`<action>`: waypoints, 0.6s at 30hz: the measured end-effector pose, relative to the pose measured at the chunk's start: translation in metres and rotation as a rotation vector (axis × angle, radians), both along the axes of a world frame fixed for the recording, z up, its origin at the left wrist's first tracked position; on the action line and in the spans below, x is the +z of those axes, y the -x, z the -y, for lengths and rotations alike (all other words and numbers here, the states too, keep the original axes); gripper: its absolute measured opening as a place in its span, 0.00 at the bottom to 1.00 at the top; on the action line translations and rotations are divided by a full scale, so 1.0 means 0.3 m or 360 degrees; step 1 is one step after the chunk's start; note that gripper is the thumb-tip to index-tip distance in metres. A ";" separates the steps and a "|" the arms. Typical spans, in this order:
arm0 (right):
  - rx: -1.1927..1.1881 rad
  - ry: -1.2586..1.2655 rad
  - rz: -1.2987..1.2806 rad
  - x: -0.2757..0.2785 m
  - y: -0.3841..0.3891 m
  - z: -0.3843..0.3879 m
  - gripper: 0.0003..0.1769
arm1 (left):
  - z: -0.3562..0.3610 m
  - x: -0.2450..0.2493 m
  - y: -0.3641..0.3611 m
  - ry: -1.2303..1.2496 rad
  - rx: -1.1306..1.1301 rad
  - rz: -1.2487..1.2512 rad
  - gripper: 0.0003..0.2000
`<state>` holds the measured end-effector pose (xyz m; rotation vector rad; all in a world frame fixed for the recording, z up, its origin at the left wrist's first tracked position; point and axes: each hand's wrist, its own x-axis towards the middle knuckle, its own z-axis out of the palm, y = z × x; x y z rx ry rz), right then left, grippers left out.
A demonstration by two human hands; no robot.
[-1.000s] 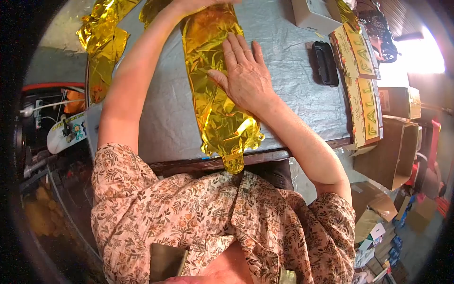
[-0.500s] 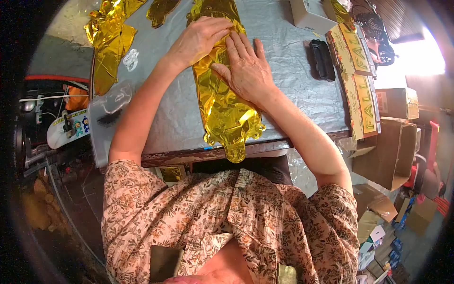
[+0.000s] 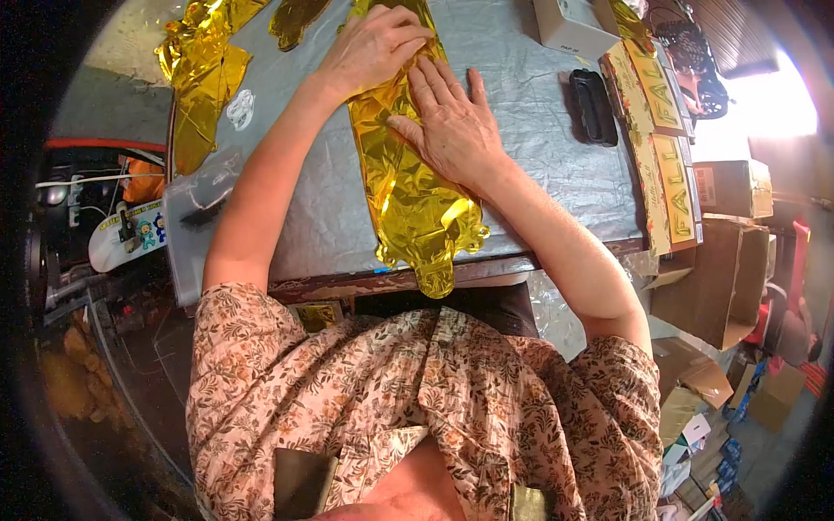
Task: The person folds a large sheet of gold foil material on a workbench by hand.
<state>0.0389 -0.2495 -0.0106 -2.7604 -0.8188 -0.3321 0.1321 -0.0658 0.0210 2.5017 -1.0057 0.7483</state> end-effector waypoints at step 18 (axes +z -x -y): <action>0.0048 0.0034 0.0024 0.002 0.003 0.004 0.44 | -0.012 -0.111 -0.108 0.0512 -0.0484 -0.0159 0.12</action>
